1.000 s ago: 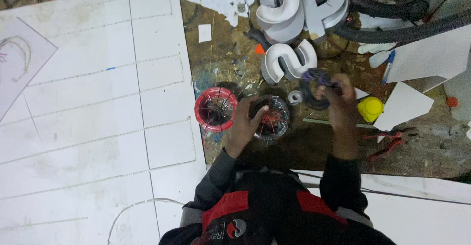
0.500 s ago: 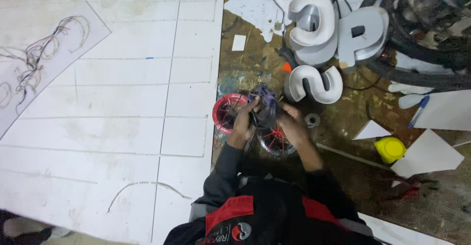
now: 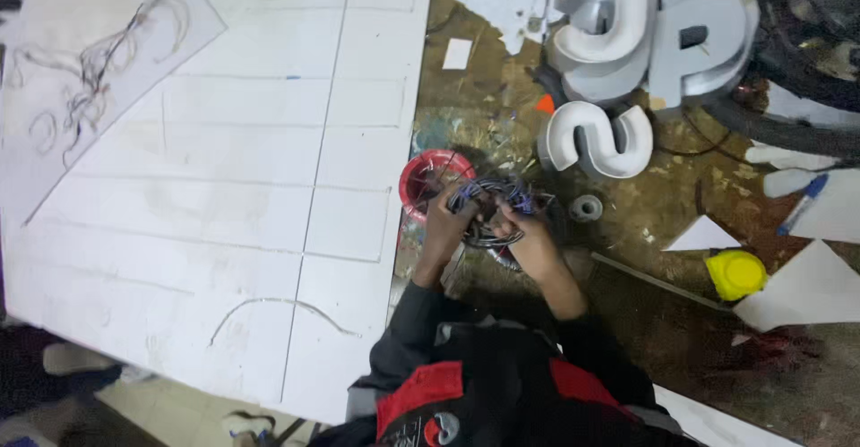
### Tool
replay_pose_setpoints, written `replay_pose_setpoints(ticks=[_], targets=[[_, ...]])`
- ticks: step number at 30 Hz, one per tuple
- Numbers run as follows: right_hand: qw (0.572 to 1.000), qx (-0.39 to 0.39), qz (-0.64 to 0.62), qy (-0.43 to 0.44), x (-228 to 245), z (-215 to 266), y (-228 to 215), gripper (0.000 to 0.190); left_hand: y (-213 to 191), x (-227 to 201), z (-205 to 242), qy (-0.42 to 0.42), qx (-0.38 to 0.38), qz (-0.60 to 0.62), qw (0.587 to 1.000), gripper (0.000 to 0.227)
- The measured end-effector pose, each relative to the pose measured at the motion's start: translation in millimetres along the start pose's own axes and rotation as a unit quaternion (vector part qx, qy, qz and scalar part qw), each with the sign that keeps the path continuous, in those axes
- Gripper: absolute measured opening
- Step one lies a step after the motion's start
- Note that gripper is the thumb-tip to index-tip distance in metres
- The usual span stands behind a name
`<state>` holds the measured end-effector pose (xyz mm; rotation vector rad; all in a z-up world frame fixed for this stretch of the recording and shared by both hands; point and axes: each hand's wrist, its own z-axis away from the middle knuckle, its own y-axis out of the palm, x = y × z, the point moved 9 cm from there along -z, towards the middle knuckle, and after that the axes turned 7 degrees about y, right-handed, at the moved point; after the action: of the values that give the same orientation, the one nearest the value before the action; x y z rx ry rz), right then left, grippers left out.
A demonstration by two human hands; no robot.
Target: The person measures and cuts a black wire on a white board using a ruler and pliers. They then untangle a bundle of wires, cut a section, and strip the ends of the wire using pliers.
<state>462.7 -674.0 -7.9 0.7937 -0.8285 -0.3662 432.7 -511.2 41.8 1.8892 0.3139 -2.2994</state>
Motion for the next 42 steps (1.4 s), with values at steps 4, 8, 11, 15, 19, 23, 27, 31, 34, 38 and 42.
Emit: replay_pose_setpoints(ticks=[4,8,11,15,19,23,27,31,34,38,42], targets=[[0.985,0.128,0.108,0.04,6,-11,8,0.016,7,-3,-4,0.038,0.16,0.114,0.98,0.02],[0.767,-0.101,0.618,-0.139,37,-28,27,0.053,-16,-21,-3,0.052,0.034,-0.108,0.992,0.039],[0.634,-0.122,0.738,-0.196,30,-38,57,0.04,-22,-27,-19,0.049,-0.019,-0.244,0.968,0.062],[0.555,-0.027,0.803,-0.215,13,-49,68,0.032,-52,-32,-37,0.102,-0.032,-0.215,0.971,0.066],[0.537,0.036,0.811,-0.23,24,-23,64,0.024,-65,-2,-49,0.026,0.056,-0.108,0.992,0.049],[0.62,0.066,0.754,-0.207,23,-11,70,0.036,-51,12,-49,-0.015,0.212,-0.005,0.977,0.051],[0.889,-0.079,0.429,-0.139,35,-6,91,0.036,-15,27,-43,-0.141,0.248,0.266,0.921,0.067],[0.933,-0.064,0.325,-0.143,55,2,94,0.029,-16,6,-67,-0.01,0.253,0.231,0.939,0.059],[0.837,-0.024,0.528,-0.14,65,-4,62,0.022,-52,-3,-62,0.092,0.146,0.117,0.978,0.049],[0.881,0.051,0.464,-0.078,23,-12,50,0.018,-58,5,-61,0.066,0.083,0.174,0.979,0.051],[0.931,-0.015,0.344,-0.124,21,-24,60,0.03,-37,25,-63,0.025,0.062,0.054,0.996,0.06]])
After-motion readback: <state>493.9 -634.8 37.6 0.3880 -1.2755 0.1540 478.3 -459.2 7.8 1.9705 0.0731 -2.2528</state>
